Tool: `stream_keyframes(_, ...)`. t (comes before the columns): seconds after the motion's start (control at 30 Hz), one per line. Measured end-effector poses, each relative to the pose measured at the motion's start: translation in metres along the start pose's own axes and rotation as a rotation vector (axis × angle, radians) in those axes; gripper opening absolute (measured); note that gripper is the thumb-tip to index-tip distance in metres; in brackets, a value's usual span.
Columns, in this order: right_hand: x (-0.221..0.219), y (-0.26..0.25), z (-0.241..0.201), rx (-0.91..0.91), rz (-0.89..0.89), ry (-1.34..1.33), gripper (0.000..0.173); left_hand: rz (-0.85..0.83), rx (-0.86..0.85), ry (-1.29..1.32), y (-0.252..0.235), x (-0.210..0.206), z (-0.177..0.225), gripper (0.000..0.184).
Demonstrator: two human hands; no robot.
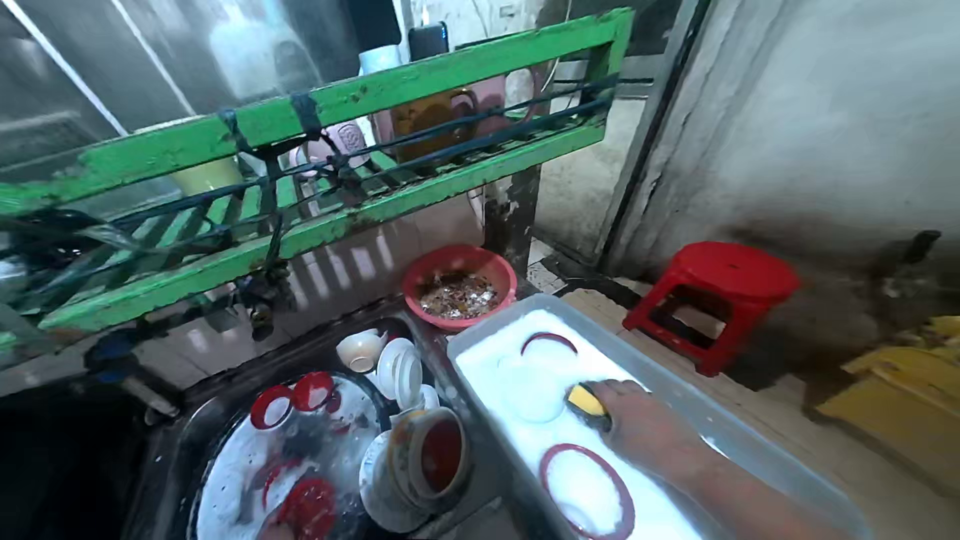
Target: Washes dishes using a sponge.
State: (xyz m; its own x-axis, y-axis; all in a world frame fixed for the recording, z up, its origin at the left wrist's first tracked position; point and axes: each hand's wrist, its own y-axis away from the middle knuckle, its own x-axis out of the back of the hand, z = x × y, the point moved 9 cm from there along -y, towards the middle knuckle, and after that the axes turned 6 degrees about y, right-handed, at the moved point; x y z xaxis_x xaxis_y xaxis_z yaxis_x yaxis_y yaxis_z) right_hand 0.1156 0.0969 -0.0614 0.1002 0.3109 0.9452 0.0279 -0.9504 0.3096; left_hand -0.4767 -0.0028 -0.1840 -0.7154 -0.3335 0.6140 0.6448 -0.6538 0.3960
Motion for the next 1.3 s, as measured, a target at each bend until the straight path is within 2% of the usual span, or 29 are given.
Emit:
stream_keyframes(0.07, -0.001, -0.001, 0.002, 0.011, 0.031, -0.006, 0.064, -0.011, -0.045, 0.325, 0.011, 0.002, 0.019, 0.037)
stream_keyframes(0.17, -0.002, -0.003, 0.003, 0.027, 0.046, -0.012, 0.064, -0.104, -0.105, 0.503, 0.036, -0.008, 0.075, 0.040)
stream_keyframes(0.23, 0.000, -0.001, 0.001, 0.030, 0.036, -0.010, 0.064, -0.155, -0.151, 0.488, 0.063, -0.018, 0.125, 0.039)
stream_keyframes(0.37, 0.006, 0.002, -0.002, 0.026, -0.001, -0.046, 0.065, -0.365, -0.266, 0.425, 0.131, -0.059, 0.220, 0.035)
stream_keyframes(0.47, 0.009, 0.005, -0.003, 0.035, -0.021, -0.085, 0.065, -0.535, -0.316, 0.356, 0.178, -0.104, 0.269, 0.033)
stream_keyframes(0.57, 0.010, 0.006, -0.004, 0.055, -0.021, -0.110, 0.063, -0.675, -0.314, 0.327, 0.220, -0.148, 0.301, 0.032)
stream_keyframes(0.77, 0.006, 0.003, -0.005, 0.103, -0.050, -0.153, 0.061, -0.980, -0.188, 0.405, 0.280, -0.223, 0.321, 0.040)
stream_keyframes(0.83, 0.006, 0.002, -0.006, 0.115, -0.058, -0.176, 0.060, -1.058, -0.111, 0.514, 0.295, -0.242, 0.320, 0.027)
stream_keyframes(0.87, 0.006, 0.003, -0.006, 0.118, -0.057, -0.186, 0.060, -1.110, -0.050, 0.602, 0.300, -0.253, 0.316, 0.028)
stream_keyframes(0.9, 0.006, 0.003, -0.007, 0.114, -0.053, -0.185, 0.058, -1.218, 0.012, 0.691, 0.303, -0.266, 0.312, 0.033)
stream_keyframes(1.0, 0.004, 0.004, -0.009, 0.110, -0.055, -0.159, 0.051, -1.629, 0.066, 0.792, 0.323, -0.293, 0.308, 0.030)
stream_keyframes(1.07, 0.003, 0.004, -0.010, 0.124, -0.047, -0.150, 0.061, -1.844, 0.028, 0.747, 0.336, -0.296, 0.308, 0.025)
stream_keyframes(1.13, -0.001, -0.001, -0.010, 0.123, -0.040, -0.124, 0.070, -1.956, -0.006, 0.714, 0.347, -0.292, 0.310, 0.023)
stream_keyframes(1.2, -0.002, -0.001, -0.010, 0.114, -0.043, -0.102, 0.065, -2.015, -0.069, 0.702, 0.356, -0.284, 0.315, 0.020)
stream_keyframes(1.23, -0.001, 0.001, -0.009, 0.104, -0.040, -0.113, 0.057, -2.025, -0.107, 0.693, 0.358, -0.280, 0.317, 0.020)
stream_keyframes(1.3, -0.001, 0.001, -0.009, 0.088, -0.016, -0.125, 0.048, -2.005, -0.140, 0.692, 0.355, -0.275, 0.320, 0.020)
